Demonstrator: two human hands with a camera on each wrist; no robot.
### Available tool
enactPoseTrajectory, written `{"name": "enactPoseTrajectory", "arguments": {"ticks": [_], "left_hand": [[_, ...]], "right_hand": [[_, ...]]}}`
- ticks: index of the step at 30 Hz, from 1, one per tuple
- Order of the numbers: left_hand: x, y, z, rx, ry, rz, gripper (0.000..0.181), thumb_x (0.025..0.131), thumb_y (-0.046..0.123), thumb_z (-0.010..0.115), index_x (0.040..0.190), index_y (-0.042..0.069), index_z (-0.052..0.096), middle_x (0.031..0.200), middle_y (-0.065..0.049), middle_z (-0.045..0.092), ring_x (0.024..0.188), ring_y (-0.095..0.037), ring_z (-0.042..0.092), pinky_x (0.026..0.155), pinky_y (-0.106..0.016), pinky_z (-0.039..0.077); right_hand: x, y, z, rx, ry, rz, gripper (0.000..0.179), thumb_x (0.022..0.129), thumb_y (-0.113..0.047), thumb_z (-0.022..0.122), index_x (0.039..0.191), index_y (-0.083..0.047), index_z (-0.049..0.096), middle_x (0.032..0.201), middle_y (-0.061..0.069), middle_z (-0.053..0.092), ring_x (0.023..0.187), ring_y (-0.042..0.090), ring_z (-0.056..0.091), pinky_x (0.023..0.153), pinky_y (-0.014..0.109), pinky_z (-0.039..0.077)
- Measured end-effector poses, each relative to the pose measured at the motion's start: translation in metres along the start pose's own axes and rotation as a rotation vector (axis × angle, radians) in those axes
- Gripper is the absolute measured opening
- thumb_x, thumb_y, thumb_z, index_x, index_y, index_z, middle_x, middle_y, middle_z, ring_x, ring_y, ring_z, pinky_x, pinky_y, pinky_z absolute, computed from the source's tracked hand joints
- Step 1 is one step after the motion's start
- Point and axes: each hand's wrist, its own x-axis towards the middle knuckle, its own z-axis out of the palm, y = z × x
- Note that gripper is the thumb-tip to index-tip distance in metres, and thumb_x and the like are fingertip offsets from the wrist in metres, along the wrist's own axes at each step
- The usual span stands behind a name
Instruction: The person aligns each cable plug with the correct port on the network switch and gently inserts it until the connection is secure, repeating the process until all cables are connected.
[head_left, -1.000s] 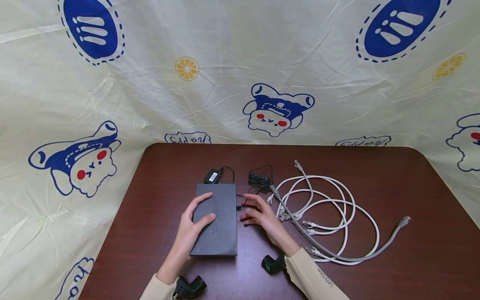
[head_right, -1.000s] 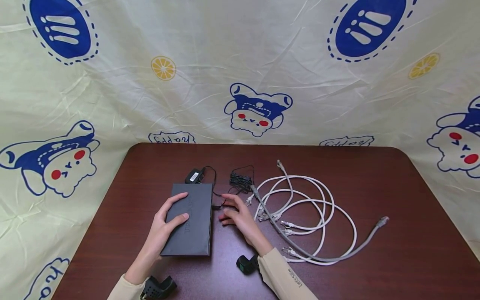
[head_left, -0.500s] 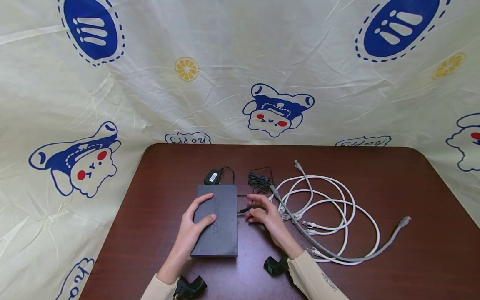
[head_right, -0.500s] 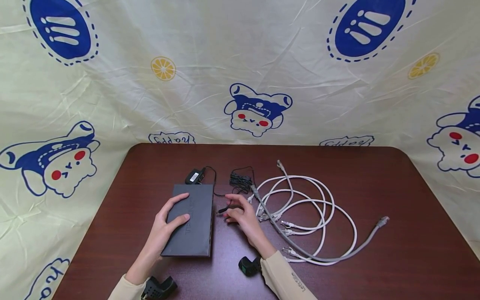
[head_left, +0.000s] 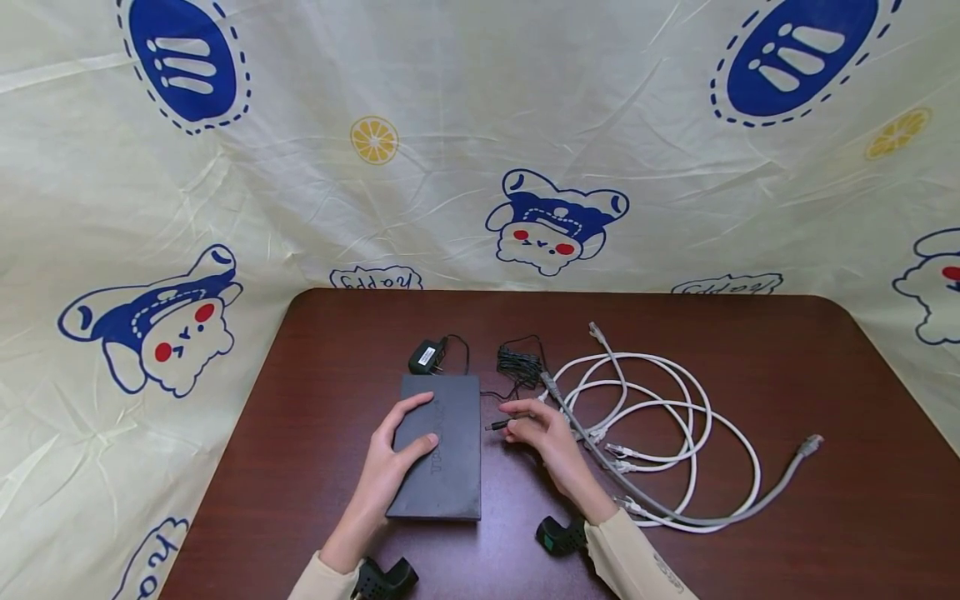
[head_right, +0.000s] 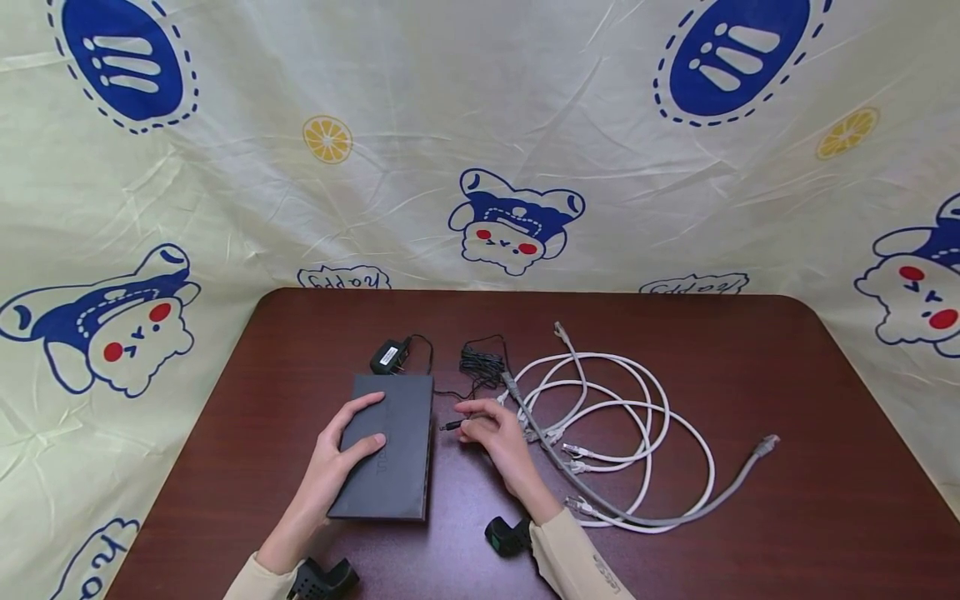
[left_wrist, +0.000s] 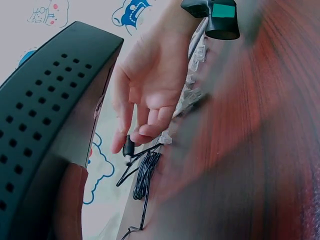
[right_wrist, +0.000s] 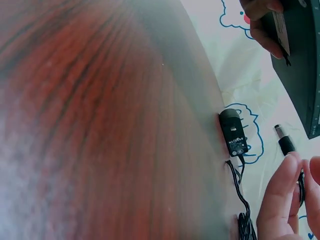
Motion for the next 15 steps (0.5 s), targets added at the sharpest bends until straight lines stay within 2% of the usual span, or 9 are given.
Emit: {"name": "enactPoseTrajectory", "arguments": {"ticks": [15], "left_hand": [[-0.002,0.002,0.002,-0.01,-0.016,-0.007,0.049,0.086,0.01,0.068,0.131,0.023,0.057,0.131,-0.009,0.05,0.111,-0.025,0.046,0.089,-0.039,0.037]], "right_hand": [[-0.007,-0.013,-0.008,-0.002,0.039,-0.036,0.023,0.088,0.007,0.058,0.103,0.024,0.056,0.092,0.012,0.065,0.077,0.017,0.064,0.071,0.028,0.052]]}}
